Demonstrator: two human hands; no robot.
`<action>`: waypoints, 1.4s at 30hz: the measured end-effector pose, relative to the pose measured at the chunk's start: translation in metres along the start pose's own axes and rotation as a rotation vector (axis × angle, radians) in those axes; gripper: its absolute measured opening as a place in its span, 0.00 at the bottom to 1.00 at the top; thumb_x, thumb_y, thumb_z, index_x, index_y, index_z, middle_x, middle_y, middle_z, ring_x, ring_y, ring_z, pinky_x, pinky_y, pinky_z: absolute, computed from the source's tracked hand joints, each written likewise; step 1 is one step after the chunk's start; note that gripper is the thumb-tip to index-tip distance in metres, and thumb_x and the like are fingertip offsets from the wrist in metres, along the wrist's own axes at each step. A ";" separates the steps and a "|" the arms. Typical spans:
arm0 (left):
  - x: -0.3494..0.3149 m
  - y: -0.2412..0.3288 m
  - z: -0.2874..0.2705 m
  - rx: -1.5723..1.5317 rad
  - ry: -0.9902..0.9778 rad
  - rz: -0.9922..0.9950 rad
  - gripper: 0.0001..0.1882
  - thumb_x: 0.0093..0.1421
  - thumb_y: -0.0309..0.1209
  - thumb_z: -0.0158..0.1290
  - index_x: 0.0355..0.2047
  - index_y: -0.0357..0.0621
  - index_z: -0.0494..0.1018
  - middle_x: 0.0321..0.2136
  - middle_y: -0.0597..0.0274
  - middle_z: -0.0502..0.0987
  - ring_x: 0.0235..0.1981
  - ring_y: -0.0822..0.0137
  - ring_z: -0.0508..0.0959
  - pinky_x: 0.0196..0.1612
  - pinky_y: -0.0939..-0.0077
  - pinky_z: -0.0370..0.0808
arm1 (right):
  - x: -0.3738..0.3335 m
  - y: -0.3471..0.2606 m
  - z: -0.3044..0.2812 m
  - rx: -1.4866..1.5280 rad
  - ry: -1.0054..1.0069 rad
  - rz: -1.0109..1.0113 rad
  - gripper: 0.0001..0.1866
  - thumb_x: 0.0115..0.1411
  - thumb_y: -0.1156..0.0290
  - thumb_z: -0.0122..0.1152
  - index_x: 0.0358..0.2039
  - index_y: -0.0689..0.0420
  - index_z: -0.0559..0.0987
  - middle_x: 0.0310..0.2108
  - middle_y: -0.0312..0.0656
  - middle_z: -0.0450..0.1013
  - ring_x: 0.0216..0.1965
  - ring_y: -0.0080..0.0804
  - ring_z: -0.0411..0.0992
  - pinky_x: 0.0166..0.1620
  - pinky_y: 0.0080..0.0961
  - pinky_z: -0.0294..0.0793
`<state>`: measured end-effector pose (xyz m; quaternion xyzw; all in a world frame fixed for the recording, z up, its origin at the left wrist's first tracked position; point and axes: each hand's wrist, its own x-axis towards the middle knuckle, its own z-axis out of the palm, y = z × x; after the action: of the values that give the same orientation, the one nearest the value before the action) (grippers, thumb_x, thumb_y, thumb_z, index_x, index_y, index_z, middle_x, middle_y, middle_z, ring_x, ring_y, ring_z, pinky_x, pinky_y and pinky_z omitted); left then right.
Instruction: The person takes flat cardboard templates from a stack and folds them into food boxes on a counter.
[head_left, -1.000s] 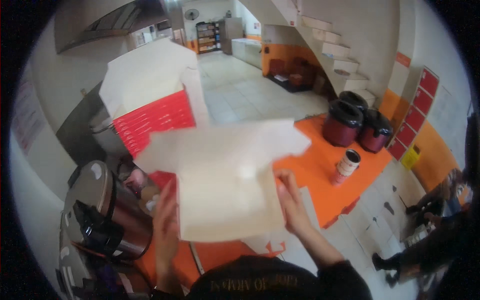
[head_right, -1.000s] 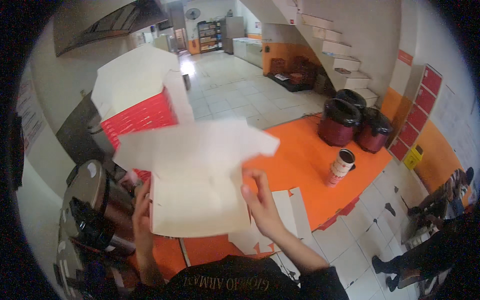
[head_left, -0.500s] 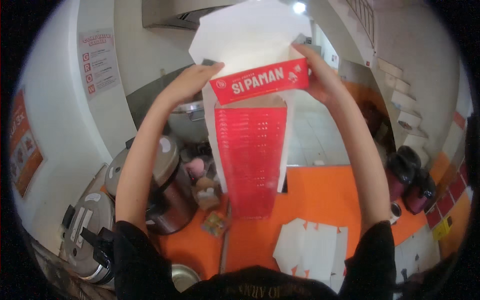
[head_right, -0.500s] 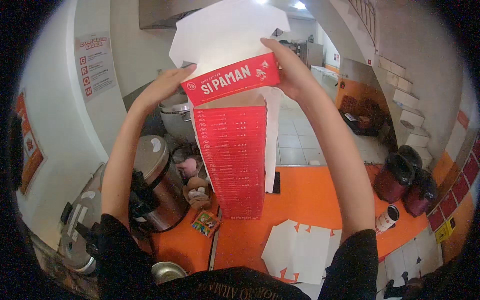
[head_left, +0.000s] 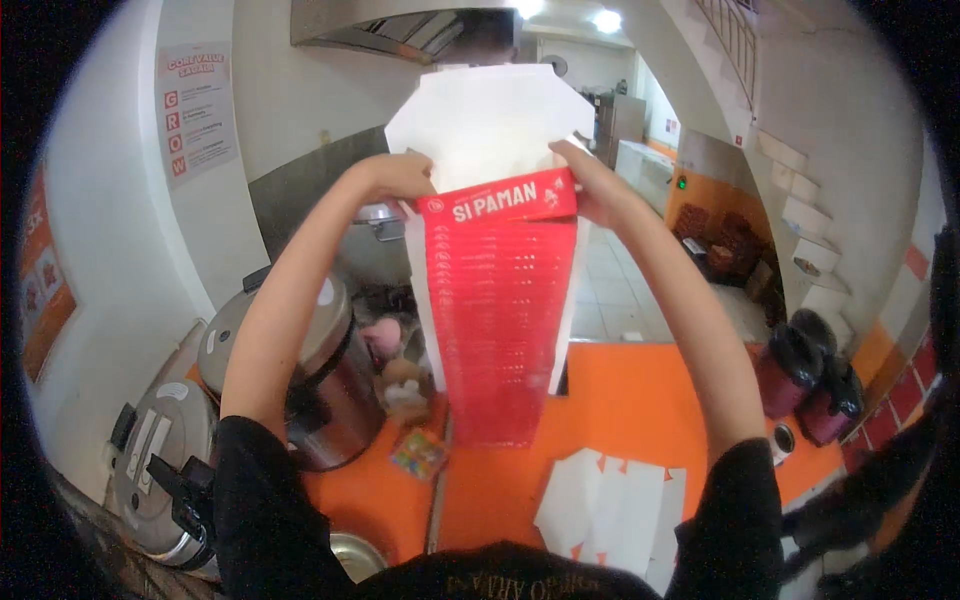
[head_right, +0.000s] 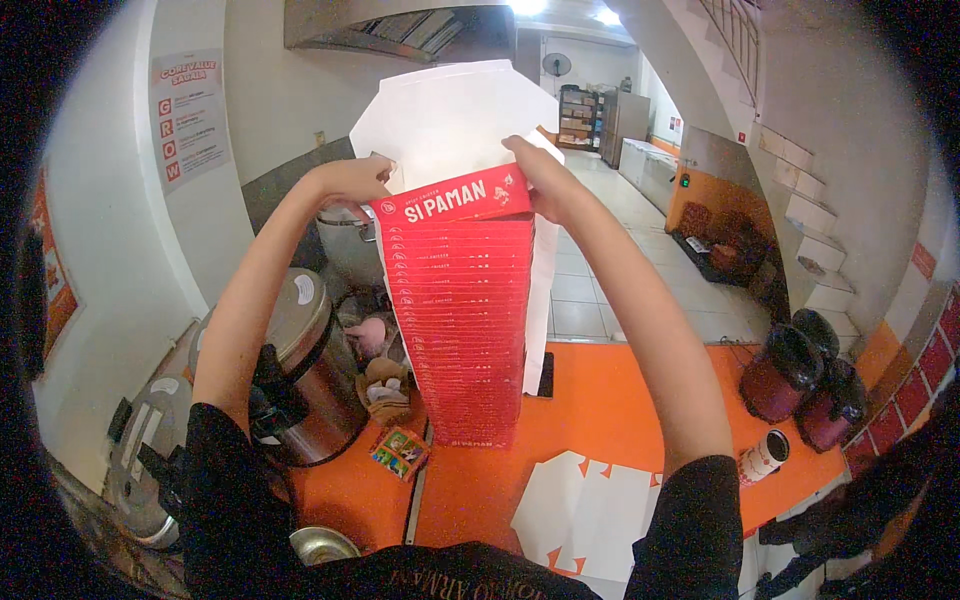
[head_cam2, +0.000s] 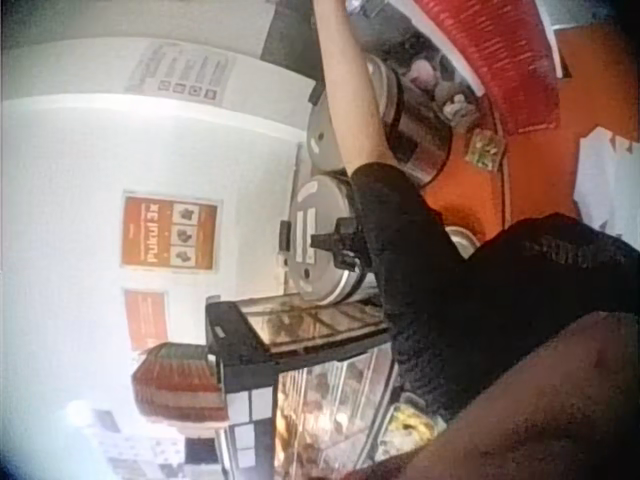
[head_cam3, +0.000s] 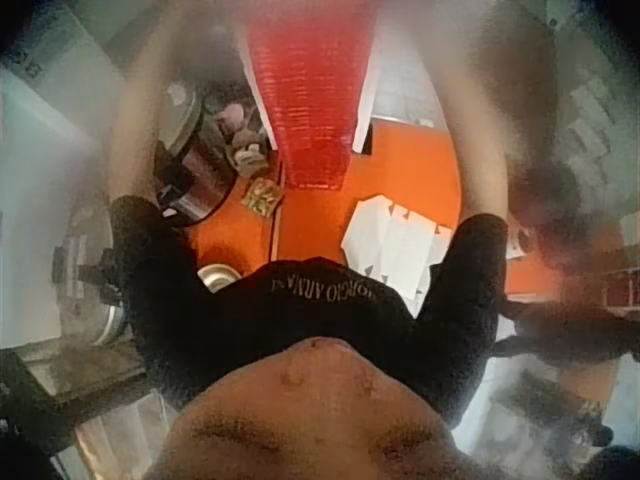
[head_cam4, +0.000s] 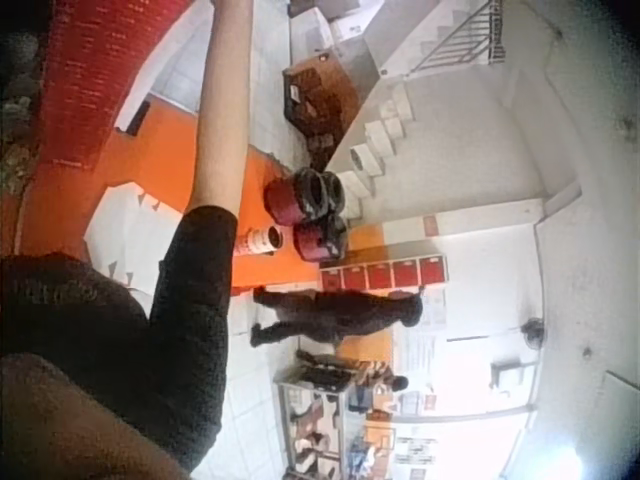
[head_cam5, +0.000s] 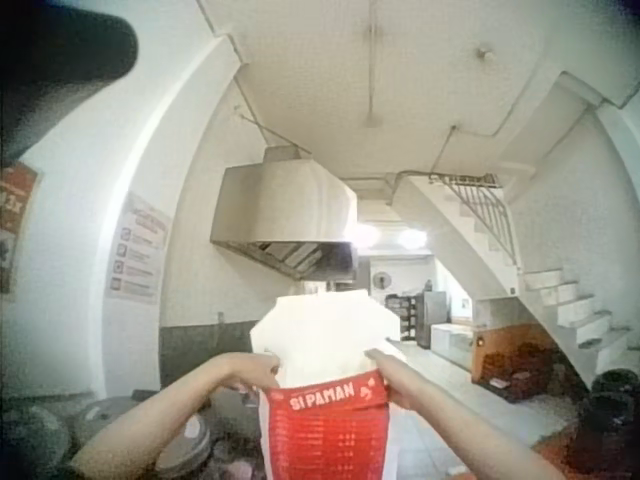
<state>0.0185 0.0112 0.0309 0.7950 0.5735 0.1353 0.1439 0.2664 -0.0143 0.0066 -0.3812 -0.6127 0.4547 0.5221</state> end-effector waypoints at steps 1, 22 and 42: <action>-0.002 -0.003 0.000 -0.267 -0.072 0.014 0.28 0.48 0.31 0.57 0.49 0.37 0.63 0.38 0.56 0.73 0.37 0.66 0.76 0.35 0.72 0.78 | 0.001 0.000 0.002 -0.041 0.007 -0.008 0.28 0.59 0.50 0.43 0.52 0.57 0.62 0.45 0.50 0.66 0.48 0.35 0.68 0.53 0.34 0.66; 0.022 0.001 -0.009 -0.137 -0.254 0.011 0.12 0.49 0.27 0.56 0.32 0.32 0.72 0.31 0.59 0.75 0.30 0.76 0.76 0.33 0.84 0.79 | 0.043 -0.013 -0.027 -0.922 -0.338 0.194 0.12 0.49 0.77 0.51 0.33 0.70 0.74 0.35 0.53 0.73 0.34 0.35 0.75 0.38 0.25 0.78; 0.010 0.020 0.005 0.327 -0.085 -0.028 0.33 0.45 0.33 0.60 0.47 0.24 0.65 0.27 0.54 0.78 0.26 0.72 0.80 0.23 0.86 0.74 | 0.035 0.007 -0.007 -1.779 0.006 -0.066 0.14 0.48 0.73 0.57 0.38 0.57 0.78 0.42 0.47 0.73 0.43 0.43 0.73 0.42 0.36 0.74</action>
<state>0.0410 0.0143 0.0351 0.8049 0.5921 0.0045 0.0388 0.2672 0.0217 0.0108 -0.6289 -0.7482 -0.2057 0.0474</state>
